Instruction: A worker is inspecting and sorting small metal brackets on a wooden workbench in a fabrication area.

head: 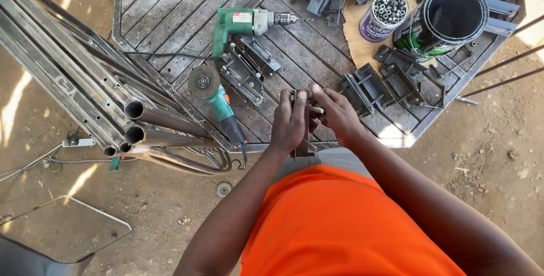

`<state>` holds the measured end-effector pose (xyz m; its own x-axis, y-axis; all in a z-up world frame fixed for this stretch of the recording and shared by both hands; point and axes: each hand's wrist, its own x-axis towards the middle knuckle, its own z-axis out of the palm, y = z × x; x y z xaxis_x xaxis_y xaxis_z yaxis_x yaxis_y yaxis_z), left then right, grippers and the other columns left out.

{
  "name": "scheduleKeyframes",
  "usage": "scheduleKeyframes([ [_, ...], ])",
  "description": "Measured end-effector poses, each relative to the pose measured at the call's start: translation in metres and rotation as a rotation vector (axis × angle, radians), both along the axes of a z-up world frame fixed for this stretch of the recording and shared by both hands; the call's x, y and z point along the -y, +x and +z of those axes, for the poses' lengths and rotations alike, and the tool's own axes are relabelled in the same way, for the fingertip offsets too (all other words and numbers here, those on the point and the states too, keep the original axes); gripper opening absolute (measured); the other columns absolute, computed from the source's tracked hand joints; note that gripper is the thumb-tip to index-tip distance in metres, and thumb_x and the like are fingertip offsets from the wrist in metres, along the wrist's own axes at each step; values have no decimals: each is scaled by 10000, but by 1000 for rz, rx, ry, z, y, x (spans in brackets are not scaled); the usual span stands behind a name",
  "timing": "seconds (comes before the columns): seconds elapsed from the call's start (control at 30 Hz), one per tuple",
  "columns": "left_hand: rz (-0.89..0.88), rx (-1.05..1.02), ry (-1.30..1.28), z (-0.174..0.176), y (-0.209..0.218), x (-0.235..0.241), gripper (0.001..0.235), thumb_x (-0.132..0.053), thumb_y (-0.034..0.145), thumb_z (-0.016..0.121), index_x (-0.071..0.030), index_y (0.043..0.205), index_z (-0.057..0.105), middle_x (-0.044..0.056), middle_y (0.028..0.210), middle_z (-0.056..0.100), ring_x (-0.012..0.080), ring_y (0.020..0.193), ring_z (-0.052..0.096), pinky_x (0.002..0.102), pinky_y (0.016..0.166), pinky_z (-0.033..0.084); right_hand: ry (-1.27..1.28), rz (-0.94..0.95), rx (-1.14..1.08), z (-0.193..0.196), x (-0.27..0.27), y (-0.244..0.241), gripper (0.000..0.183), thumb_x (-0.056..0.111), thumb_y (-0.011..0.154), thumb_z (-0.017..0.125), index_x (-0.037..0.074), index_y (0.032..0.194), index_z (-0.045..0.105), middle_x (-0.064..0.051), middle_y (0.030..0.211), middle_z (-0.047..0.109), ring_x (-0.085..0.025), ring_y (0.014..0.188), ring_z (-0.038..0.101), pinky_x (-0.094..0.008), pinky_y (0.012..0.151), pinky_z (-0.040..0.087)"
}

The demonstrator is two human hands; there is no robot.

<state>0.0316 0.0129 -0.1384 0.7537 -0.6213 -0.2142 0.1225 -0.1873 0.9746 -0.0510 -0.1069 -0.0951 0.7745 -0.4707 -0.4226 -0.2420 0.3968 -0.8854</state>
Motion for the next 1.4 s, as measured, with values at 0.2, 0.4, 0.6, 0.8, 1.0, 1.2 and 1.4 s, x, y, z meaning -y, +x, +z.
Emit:
scheduleKeyframes([
  [0.2, 24, -32, 35, 26, -4, 1, 412, -428, 1078, 409, -29, 1154, 481, 218, 722, 729, 303, 534, 716, 461, 506, 617, 25, 56, 73, -21, 2, -4, 217, 236, 1033, 667, 21, 1003, 670, -86, 746, 484, -123, 677, 438, -230, 562, 334],
  [0.4, -14, 16, -13, 8, -2, 0, 362, -410, 1097, 411, -60, 1132, 495, 196, 702, 721, 270, 512, 704, 400, 450, 590, 184, 27, 87, -41, 5, -15, 353, 390, 1069, 540, 59, 987, 632, -121, 754, 531, -161, 666, 459, -238, 549, 326],
  [0.6, -17, -82, -42, 36, -14, -2, 356, -384, 1103, 387, -45, 1165, 478, 197, 712, 709, 273, 520, 707, 394, 444, 606, 205, 52, 85, -45, 11, -16, 150, 146, 900, 612, 66, 1027, 626, -65, 825, 498, -151, 714, 493, -222, 552, 337],
  [0.8, -30, -51, -48, 36, -18, -1, 339, -393, 1102, 392, -71, 1119, 498, 193, 708, 707, 271, 512, 704, 387, 448, 602, 190, 67, 109, -52, 13, -13, 174, 202, 962, 598, 56, 1055, 608, -64, 826, 486, -174, 744, 516, -227, 552, 323],
  [1.0, -28, -24, -21, 39, -15, -2, 308, -418, 1089, 409, -126, 1106, 504, 170, 688, 703, 258, 507, 700, 381, 446, 599, 246, 45, 105, -29, 3, -9, 293, 358, 1030, 553, 80, 1055, 643, -29, 825, 513, -145, 728, 524, -212, 562, 309],
  [1.2, -21, -35, -19, 44, -11, -3, 287, -415, 1092, 394, -147, 1094, 499, 163, 681, 703, 252, 505, 707, 384, 458, 611, 256, 66, 116, -39, 5, -8, 216, 245, 953, 602, 86, 1100, 609, -45, 861, 486, -151, 734, 504, -235, 552, 336],
  [1.4, -33, 23, 39, 58, -15, -6, 293, -413, 1087, 406, -136, 1098, 500, 137, 651, 702, 249, 505, 706, 395, 467, 591, 245, 50, 91, -32, 9, -4, 144, 191, 953, 579, 80, 1041, 607, -47, 762, 465, -162, 651, 505, -211, 509, 303],
])
